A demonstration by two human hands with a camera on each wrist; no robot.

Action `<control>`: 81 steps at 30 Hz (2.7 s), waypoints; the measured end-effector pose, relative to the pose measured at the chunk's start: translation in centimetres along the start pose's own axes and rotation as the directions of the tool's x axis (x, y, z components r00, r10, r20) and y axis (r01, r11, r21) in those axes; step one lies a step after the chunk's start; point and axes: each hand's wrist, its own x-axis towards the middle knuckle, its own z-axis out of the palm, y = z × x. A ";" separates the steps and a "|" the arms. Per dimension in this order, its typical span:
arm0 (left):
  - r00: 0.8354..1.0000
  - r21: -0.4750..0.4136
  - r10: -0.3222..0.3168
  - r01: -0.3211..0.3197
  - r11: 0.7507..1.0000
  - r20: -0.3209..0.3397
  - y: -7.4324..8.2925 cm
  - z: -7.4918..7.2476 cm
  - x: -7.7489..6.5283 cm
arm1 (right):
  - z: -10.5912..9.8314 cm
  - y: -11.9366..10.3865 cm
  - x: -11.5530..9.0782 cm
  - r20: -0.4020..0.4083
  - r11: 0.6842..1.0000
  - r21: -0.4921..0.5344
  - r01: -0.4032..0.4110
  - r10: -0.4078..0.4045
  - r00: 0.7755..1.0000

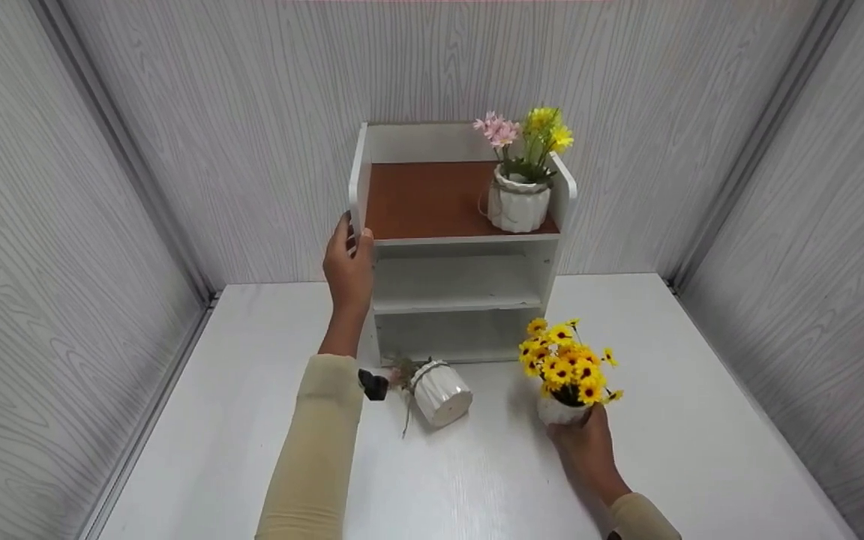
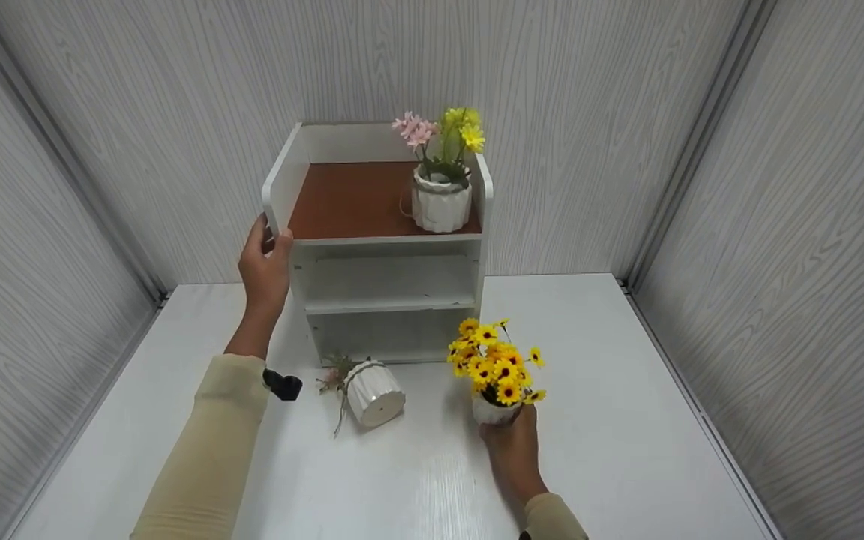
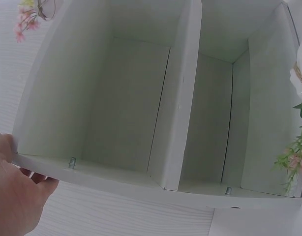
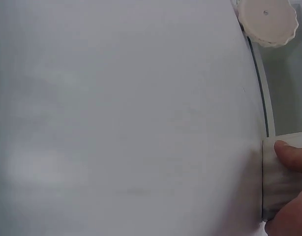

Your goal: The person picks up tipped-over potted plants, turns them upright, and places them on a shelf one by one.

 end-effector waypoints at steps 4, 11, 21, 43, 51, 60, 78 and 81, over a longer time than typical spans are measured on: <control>1.000 -0.003 0.003 -0.003 1.000 0.008 0.0 0.0 0.0 | -0.3 -0.4 -0.1 0.006 0.998 0.009 -0.065 0.065 0.998; 1.000 0.013 0.008 -0.008 1.000 0.002 -0.1 -0.2 0.0 | -1.0 -0.9 -0.1 -0.004 0.994 0.038 -0.101 0.101 0.995; 1.000 0.014 0.012 -0.012 1.000 0.005 0.0 -0.2 0.1 | -1.1 -1.1 0.3 0.008 0.992 0.088 -0.094 0.094 0.996; 1.000 0.011 0.016 -0.016 1.000 -0.006 -0.2 -0.1 -0.1 | -0.5 -0.9 0.5 -0.044 0.989 0.003 -0.148 0.148 0.988; 1.000 0.000 0.022 -0.022 1.000 0.000 -0.1 -0.1 -0.1 | -0.8 -0.9 0.3 -0.071 0.983 0.022 -0.180 0.181 0.981; 0.999 0.005 0.035 -0.035 0.999 -0.003 -0.2 -0.1 -0.1 | -1.2 -1.3 0.0 -0.085 0.990 0.019 -0.143 0.144 0.986; 1.000 0.010 0.019 -0.019 1.000 0.007 -0.1 -0.2 -0.1 | -1.2 -6.9 -0.2 -0.070 0.984 0.030 -0.173 0.175 0.982; 1.000 0.009 0.017 -0.017 1.000 0.007 -0.1 -0.2 0.0 | -1.1 -8.1 -0.2 -0.083 0.990 0.036 -0.134 0.137 0.987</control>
